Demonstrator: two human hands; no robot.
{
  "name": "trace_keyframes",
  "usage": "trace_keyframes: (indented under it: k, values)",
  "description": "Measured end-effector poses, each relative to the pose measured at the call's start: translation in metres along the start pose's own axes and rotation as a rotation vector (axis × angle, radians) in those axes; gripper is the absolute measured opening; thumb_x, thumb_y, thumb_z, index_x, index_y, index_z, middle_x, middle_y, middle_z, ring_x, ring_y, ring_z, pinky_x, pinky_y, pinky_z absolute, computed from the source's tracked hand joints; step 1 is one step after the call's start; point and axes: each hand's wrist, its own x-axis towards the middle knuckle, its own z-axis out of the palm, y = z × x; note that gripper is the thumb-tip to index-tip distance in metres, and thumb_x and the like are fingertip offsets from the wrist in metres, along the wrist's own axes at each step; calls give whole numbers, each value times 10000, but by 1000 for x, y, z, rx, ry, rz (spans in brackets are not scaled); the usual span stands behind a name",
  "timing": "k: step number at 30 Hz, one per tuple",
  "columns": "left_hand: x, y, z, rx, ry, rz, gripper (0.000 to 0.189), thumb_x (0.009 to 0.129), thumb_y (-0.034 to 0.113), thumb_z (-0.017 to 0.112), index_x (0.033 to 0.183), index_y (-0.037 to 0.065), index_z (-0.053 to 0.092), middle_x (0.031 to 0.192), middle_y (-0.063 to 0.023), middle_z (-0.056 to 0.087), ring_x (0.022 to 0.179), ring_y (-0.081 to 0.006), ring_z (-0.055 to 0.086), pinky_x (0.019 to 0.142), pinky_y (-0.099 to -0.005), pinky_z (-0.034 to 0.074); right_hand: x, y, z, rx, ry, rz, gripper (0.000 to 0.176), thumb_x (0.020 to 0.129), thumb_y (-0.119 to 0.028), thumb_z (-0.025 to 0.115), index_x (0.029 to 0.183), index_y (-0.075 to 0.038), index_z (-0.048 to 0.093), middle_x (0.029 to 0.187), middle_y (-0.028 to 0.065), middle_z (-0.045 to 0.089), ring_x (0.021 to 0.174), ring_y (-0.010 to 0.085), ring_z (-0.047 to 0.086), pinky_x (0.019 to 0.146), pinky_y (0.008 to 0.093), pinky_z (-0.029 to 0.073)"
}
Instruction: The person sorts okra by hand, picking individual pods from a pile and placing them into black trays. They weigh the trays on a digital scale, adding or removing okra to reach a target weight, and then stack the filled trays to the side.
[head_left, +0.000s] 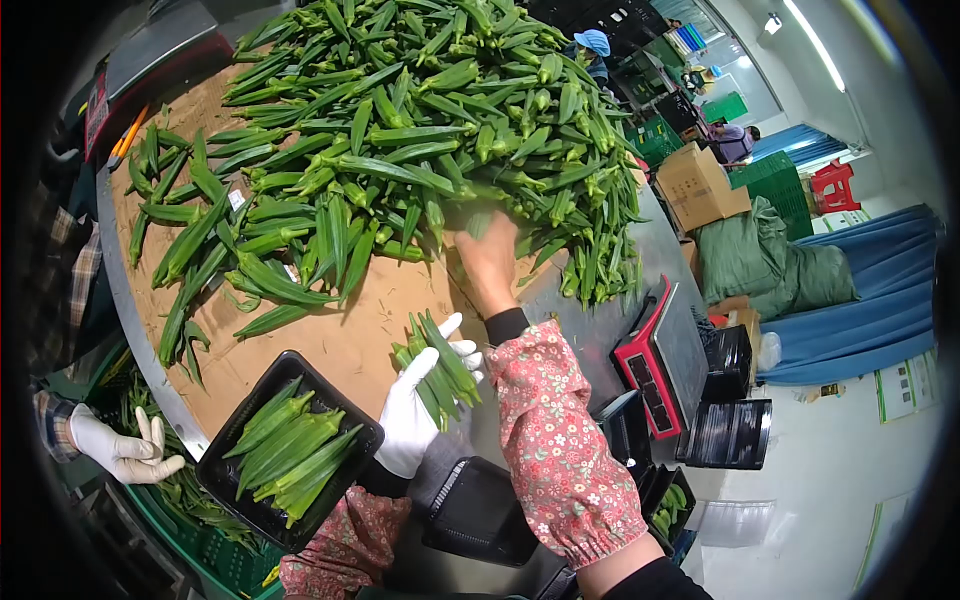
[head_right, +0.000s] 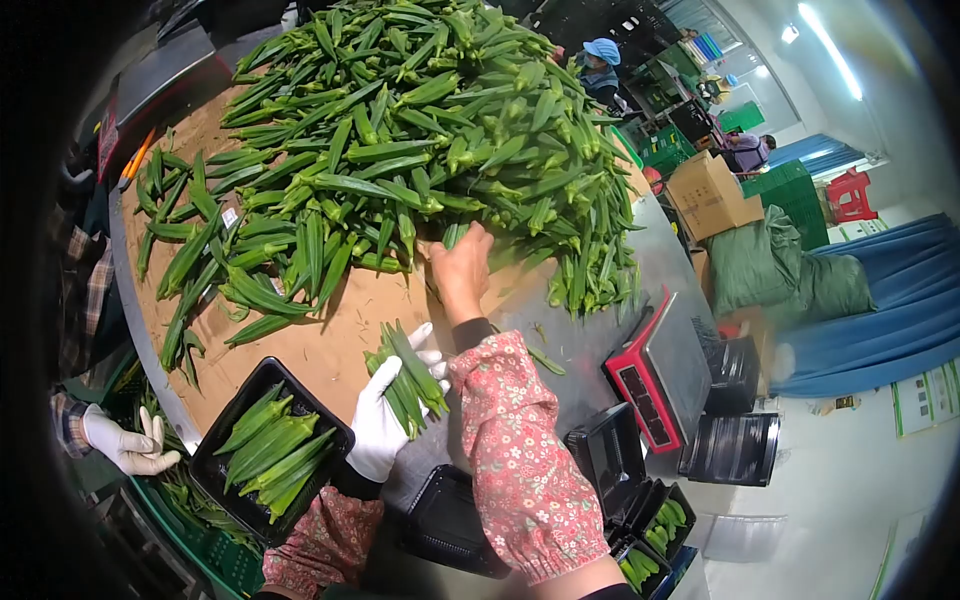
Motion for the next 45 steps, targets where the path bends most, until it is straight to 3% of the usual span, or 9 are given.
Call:
trace_keyframes:
  k: [3, 4, 7, 10, 18, 21, 30, 37, 45]
  values:
    - [0, -1, -2, 20, -12, 18, 551, 1024, 237, 453, 1506, 16, 303, 1222, -156, 600, 1145, -277, 588, 1011, -423, 476, 0, 48, -2, 194, -44, -187, 616, 780, -226, 686, 1281, 68, 482, 1205, 247, 551, 1098, 393, 569, 926, 470, 471]
    - [1, -2, -4, 21, -27, 17, 543, 1023, 225, 458, 1503, 16, 314, 1233, -159, 598, 1160, -279, 584, 1016, -420, 473, -11, 49, -13, 490, -163, -39, 568, 784, -163, 677, 1268, 79, 506, 1086, 196, 613, 969, 312, 628, 838, 428, 512]
    - [2, -7, -8, 53, -40, 13, 535, 1017, 214, 475, 1493, 12, 336, 1232, -169, 601, 1157, -287, 593, 1009, -420, 481, -53, 46, -75, 861, -463, 369, 596, 784, -86, 677, 1322, 78, 477, 1044, 150, 619, 829, 221, 648, 716, 347, 525]
    - [1, -14, -6, 106, -29, -3, 533, 1011, 211, 489, 1483, 6, 351, 1214, -175, 611, 1120, -297, 614, 986, -425, 497, -93, 77, -98, 901, -408, 382, 637, 775, -29, 677, 1366, 61, 457, 1034, 136, 601, 728, 166, 634, 633, 290, 513]
    - [-16, -36, -8, 306, -34, 3, 527, 973, 150, 558, 1451, -1, 395, 1116, -145, 644, 1034, -261, 647, 918, -391, 529, -178, 157, -117, 158, -260, 61, 654, 771, -113, 751, 1369, -35, 498, 1265, 145, 555, 1068, 227, 566, 932, 340, 458]
    - [-31, -38, 11, 363, -35, 18, 524, 974, 173, 559, 1444, -1, 405, 1099, -133, 649, 1010, -241, 648, 907, -378, 523, -186, 178, -115, 178, -267, 71, 627, 780, -134, 752, 1350, -26, 515, 1249, 146, 571, 1062, 213, 580, 879, 320, 483]
    - [-82, -22, 49, 352, -9, 124, 540, 971, 280, 576, 1440, 57, 429, 1053, -58, 662, 964, -181, 624, 881, -328, 500, -185, 187, -115, 213, -203, 218, 275, 860, -164, 717, 1059, 18, 664, 791, 28, 639, 698, 131, 602, 652, 284, 491]
    - [-119, -14, 48, 241, -30, 76, 553, 988, 257, 547, 1467, 33, 386, 1108, -89, 634, 1001, -192, 620, 893, -342, 512, -220, 129, -185, 1185, -432, 453, 247, 953, -222, 643, 1028, 13, 628, 826, 37, 638, 678, 110, 580, 625, 273, 498]
    - [-134, -28, 39, 211, -36, -77, 525, 997, 269, 522, 1445, 23, 403, 1264, -150, 592, 1163, -255, 589, 960, -381, 494, -307, 76, -207, 1644, -580, 462, 337, 998, -238, 571, 1155, 58, 600, 845, 50, 621, 681, 114, 556, 628, 285, 479]
